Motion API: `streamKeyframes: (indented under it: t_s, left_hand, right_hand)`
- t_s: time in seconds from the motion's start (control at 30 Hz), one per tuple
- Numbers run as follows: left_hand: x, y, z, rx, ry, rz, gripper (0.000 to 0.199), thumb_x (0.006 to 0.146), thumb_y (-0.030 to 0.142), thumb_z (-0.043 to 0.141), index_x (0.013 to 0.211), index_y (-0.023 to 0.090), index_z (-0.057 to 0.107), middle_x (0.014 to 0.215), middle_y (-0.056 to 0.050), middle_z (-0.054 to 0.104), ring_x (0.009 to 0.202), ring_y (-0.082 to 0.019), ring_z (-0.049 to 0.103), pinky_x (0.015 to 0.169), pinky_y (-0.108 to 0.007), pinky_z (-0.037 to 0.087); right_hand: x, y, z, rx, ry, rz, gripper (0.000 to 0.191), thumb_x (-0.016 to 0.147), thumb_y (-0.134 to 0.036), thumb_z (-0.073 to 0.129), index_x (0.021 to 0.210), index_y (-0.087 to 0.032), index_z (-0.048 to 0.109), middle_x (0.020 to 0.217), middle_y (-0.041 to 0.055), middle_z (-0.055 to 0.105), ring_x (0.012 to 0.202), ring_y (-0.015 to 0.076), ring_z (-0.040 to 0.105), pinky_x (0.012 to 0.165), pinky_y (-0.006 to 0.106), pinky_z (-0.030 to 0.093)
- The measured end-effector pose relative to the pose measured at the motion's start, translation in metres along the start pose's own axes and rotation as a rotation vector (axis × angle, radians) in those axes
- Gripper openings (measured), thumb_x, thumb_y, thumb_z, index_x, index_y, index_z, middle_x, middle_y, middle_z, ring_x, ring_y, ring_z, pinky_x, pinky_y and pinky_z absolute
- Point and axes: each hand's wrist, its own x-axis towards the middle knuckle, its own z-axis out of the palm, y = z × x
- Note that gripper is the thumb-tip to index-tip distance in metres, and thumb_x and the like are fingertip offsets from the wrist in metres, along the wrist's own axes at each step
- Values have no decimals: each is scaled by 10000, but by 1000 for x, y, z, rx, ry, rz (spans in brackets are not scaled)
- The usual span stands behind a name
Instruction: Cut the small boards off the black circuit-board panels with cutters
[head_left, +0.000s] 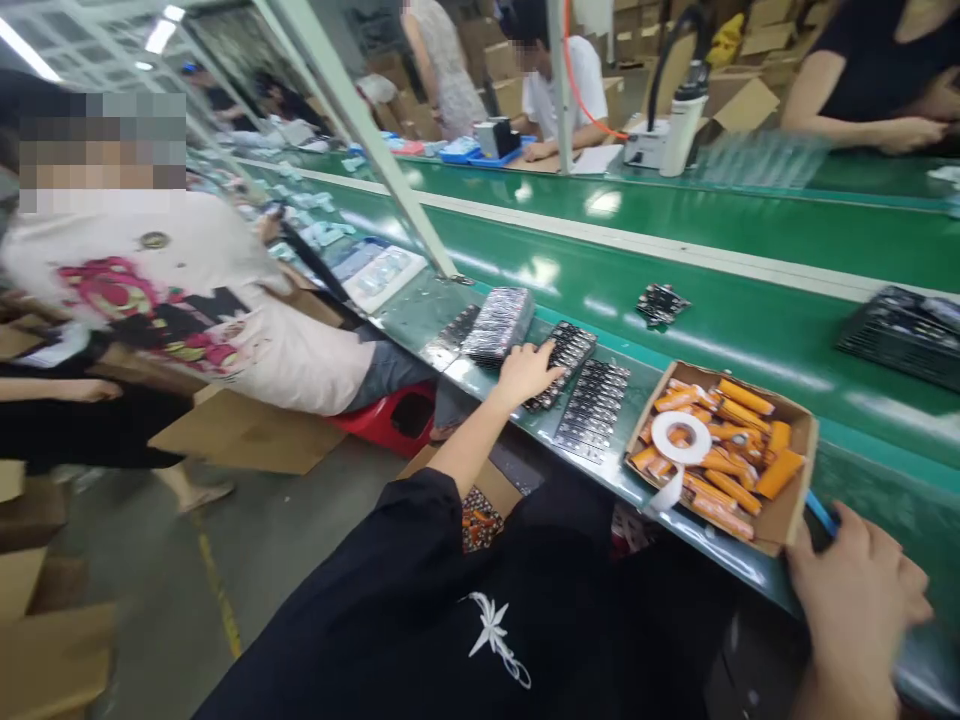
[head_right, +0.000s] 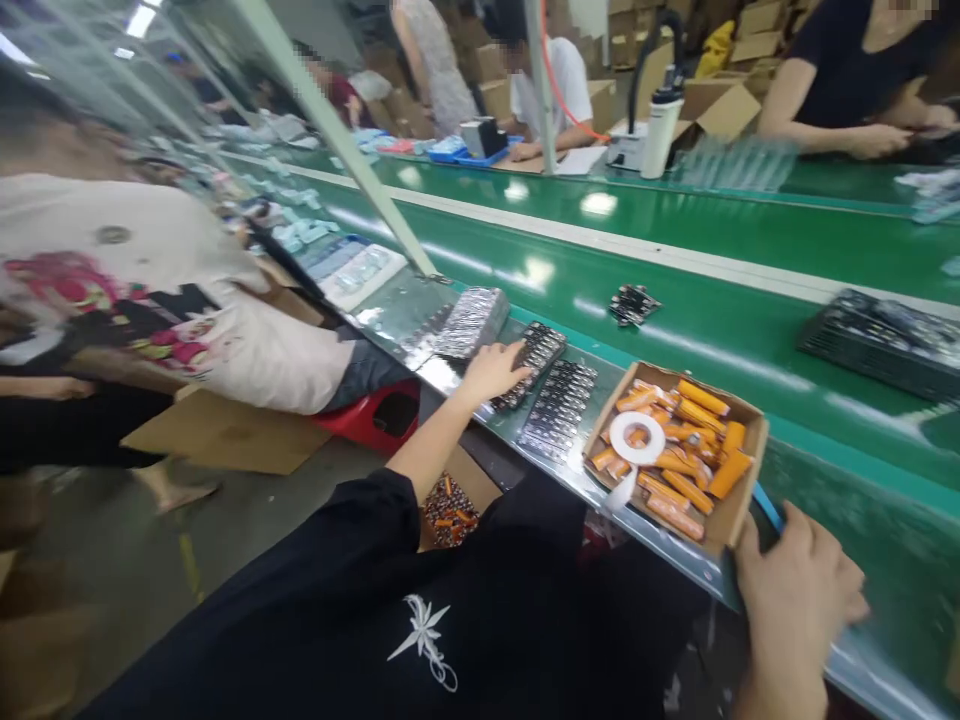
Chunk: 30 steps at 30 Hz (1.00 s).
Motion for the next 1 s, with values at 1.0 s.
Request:
streamKeyframes:
  t_s: [1.0]
  left_hand:
    - [-1,-34,-28,-649,139,207,617,821,616,788,1206,139,723,1176,-139,772,1111,-342,734,1127,-562,575]
  right_hand:
    - [-66,-13,-82,1074,263,380,587,1122,-516,260,1453,-300,694,1239,184,700,868,332,714,648,502,562]
